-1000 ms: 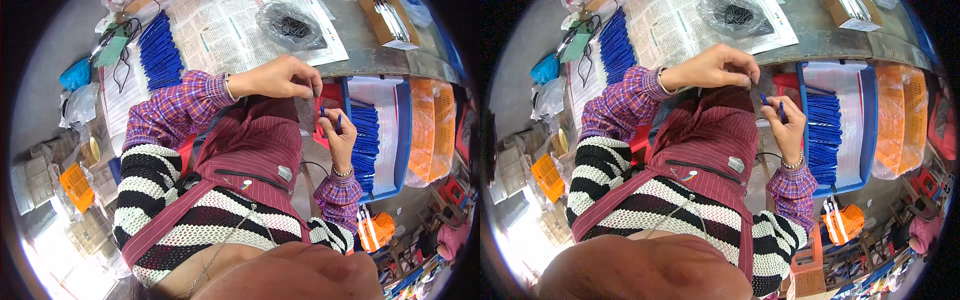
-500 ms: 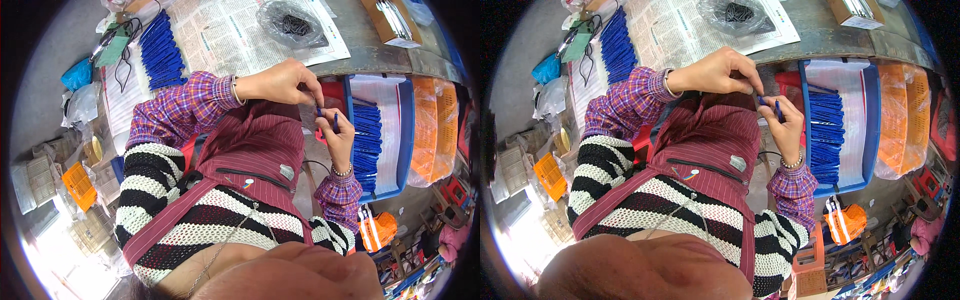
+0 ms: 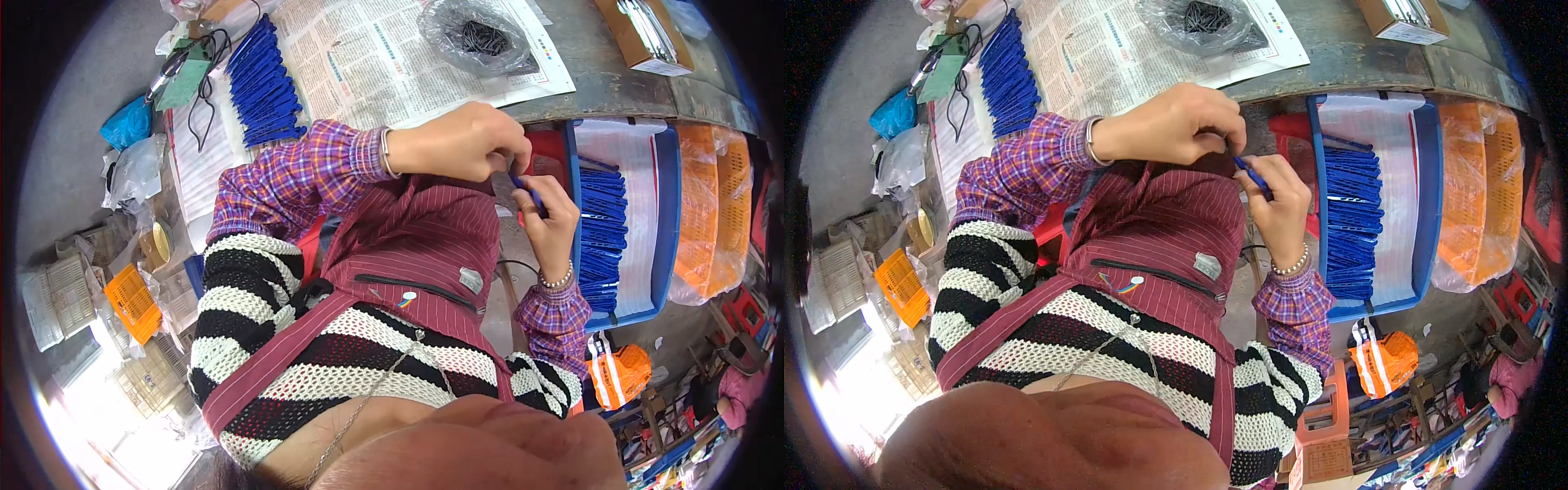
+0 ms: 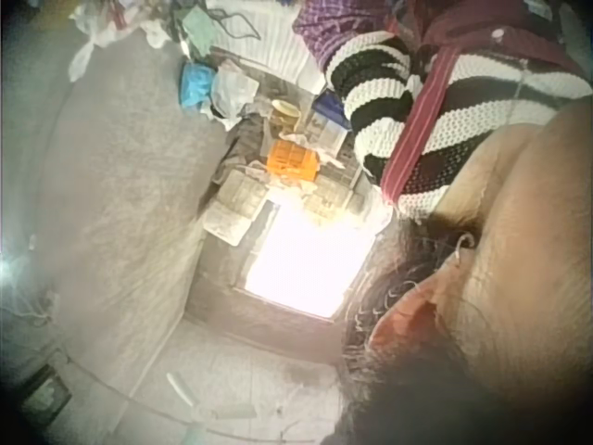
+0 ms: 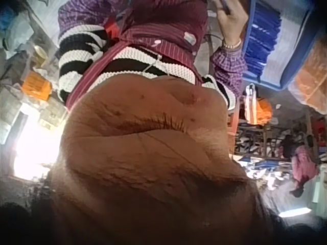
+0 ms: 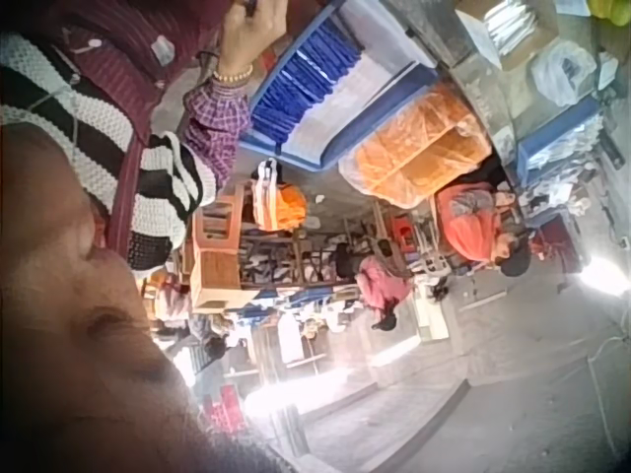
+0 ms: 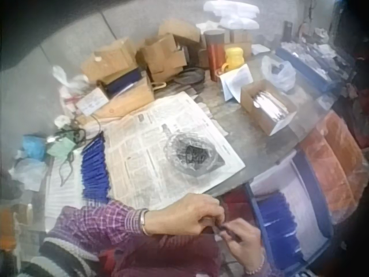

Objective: Manually assembling blue cylindrical components at a workbench in a factory setting.

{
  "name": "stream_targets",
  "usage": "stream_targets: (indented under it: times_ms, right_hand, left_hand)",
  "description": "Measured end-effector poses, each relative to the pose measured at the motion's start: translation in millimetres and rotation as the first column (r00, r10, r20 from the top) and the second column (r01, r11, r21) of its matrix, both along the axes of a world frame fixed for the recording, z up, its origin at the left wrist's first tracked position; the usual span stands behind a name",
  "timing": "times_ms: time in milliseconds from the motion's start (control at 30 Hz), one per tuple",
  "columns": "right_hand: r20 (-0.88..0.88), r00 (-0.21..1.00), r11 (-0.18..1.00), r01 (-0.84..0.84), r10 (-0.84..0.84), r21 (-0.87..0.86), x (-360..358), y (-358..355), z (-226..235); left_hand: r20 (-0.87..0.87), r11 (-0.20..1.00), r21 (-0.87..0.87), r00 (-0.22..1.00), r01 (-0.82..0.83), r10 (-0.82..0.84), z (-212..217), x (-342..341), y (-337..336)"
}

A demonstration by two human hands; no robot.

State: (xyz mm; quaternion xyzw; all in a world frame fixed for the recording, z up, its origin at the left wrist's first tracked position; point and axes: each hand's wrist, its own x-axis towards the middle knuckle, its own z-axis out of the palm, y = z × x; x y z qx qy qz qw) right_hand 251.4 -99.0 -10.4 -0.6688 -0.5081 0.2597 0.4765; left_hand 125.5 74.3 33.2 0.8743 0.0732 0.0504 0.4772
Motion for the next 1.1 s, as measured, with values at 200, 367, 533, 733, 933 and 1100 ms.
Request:
stream_targets:
  times_ms: [200, 367, 533, 733, 933, 1100]
  right_hand:
    - [0.068, 0.998, 1.000, -0.014, 0.013, 0.017, 0.2, 1.1, 1.2]
    - [-0.256, 0.963, 0.996, -0.087, 0.086, 0.010, 11.3, -3.5, 2.9]
    - [-0.366, 0.925, 0.993, -0.118, 0.102, -0.021, 18.7, -3.0, -3.4]
    - [-0.689, 0.724, 0.987, 0.129, -0.029, 0.093, 46.0, 0.4, -32.0]
    - [-0.382, 0.872, 0.951, 0.270, -0.307, -0.150, 111.9, -10.3, -63.7]
    - [0.317, 0.920, 0.956, 0.275, -0.230, -0.105, 153.6, -5.6, -99.5]
  left_hand:
    - [0.211, 0.989, 0.141, 0.975, 0.034, -0.064, -7.7, 0.2, -7.1]
    - [-0.060, 0.948, -0.309, 0.994, 0.072, -0.095, -5.9, 7.2, 8.6]
    - [-0.129, 0.880, -0.468, 0.978, 0.084, -0.163, -11.0, 13.9, 8.5]
    - [0.077, 0.951, -0.300, 0.992, -0.073, 0.100, -2.0, 13.3, 37.0]
    - [0.261, 0.837, 0.466, 0.948, -0.288, 0.181, 0.4, 8.1, 91.1]
    - [0.160, 0.696, 0.660, 0.959, -0.281, 0.235, -13.0, 9.9, 109.2]
